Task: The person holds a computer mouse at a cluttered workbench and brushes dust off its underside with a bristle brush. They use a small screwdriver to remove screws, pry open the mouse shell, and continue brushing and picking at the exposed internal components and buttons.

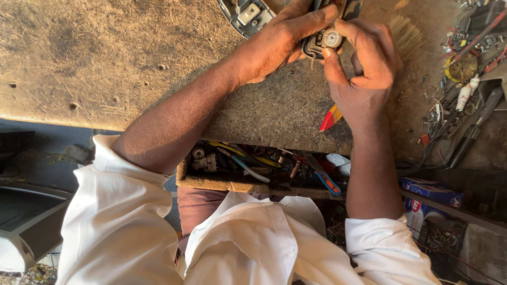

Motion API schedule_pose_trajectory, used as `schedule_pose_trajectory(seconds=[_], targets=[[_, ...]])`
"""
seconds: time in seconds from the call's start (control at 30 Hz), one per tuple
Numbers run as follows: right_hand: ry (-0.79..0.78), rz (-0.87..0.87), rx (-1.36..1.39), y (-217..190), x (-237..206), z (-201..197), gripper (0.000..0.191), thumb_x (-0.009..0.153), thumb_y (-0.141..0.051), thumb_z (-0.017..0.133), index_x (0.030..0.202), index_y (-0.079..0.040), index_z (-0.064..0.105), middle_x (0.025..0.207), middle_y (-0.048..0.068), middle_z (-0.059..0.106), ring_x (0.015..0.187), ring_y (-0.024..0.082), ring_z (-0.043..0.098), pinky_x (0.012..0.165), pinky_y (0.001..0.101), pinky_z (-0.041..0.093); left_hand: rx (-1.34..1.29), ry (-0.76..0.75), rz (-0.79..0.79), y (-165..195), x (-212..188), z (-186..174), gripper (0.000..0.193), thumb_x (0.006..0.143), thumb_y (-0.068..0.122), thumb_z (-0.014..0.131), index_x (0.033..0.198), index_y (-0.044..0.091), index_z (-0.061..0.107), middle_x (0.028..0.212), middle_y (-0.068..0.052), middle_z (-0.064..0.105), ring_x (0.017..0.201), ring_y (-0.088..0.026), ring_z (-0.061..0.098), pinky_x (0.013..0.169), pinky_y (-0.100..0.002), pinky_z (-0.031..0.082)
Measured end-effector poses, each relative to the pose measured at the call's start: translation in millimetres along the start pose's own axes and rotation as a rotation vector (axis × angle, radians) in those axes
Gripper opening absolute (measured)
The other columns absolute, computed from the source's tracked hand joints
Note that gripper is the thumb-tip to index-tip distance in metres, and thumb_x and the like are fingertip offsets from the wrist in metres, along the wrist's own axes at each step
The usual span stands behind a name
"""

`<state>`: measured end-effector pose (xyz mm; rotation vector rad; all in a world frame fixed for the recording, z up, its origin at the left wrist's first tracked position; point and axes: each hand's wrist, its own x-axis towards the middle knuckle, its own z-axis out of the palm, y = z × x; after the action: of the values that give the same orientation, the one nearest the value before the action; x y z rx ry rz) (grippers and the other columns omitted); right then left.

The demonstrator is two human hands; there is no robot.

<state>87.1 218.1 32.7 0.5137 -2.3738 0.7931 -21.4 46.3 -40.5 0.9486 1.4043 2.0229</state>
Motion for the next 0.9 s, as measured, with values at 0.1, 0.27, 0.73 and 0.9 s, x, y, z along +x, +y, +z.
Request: schedule_pose_trajectory(seconds=[0.1, 0.27, 0.73, 0.9], targets=[[0.042, 0.085, -0.042, 2, -2, 1, 0.034, 0.092, 0.008, 0.080, 0.124, 0.002, 0.069, 0.112, 0.012, 0.065, 0.086, 0.018, 0.062, 0.067, 0.0309, 0.047, -0.025, 0.041, -0.050, 0, 4, 2, 0.060, 0.111, 0.049, 0.041, 0.152, 0.007, 0.030, 0.124, -0.011, 0.063, 0.113, -0.021, 0.075, 0.098, -0.036, 0.072], [0.092, 0.085, -0.032, 2, -3, 1, 0.034, 0.102, 0.009, 0.080, 0.133, 0.002, 0.066, 0.119, 0.011, 0.062, 0.087, 0.013, 0.059, 0.060, 0.0246, 0.041, 0.463, 0.151, 0.067, -10, 5, 2, 0.046, 0.118, 0.046, 0.041, 0.137, 0.004, 0.050, 0.105, -0.009, 0.069, 0.097, -0.017, 0.074, 0.082, -0.034, 0.066], [-0.011, -0.022, -0.034, 19, -5, 17, 0.033, 0.097, 0.009, 0.080, 0.127, 0.001, 0.066, 0.118, 0.013, 0.068, 0.109, 0.030, 0.072, 0.092, 0.0386, 0.058, 1.125, 0.342, 0.383, 10, -4, 4, 0.021, 0.113, 0.021, 0.061, 0.116, 0.000, 0.063, 0.092, -0.019, 0.066, 0.078, -0.035, 0.069, 0.063, -0.046, 0.057], [-0.077, -0.032, 0.013, 24, -2, 19, 0.031, 0.096, 0.005, 0.080, 0.124, 0.003, 0.066, 0.118, 0.016, 0.069, 0.113, 0.034, 0.071, 0.095, 0.0420, 0.058, 1.205, 0.380, 0.315, 20, -6, 2, 0.027, 0.111, 0.028, 0.061, 0.102, 0.004, 0.070, 0.079, -0.016, 0.070, 0.068, -0.038, 0.068, 0.057, -0.047, 0.057]])
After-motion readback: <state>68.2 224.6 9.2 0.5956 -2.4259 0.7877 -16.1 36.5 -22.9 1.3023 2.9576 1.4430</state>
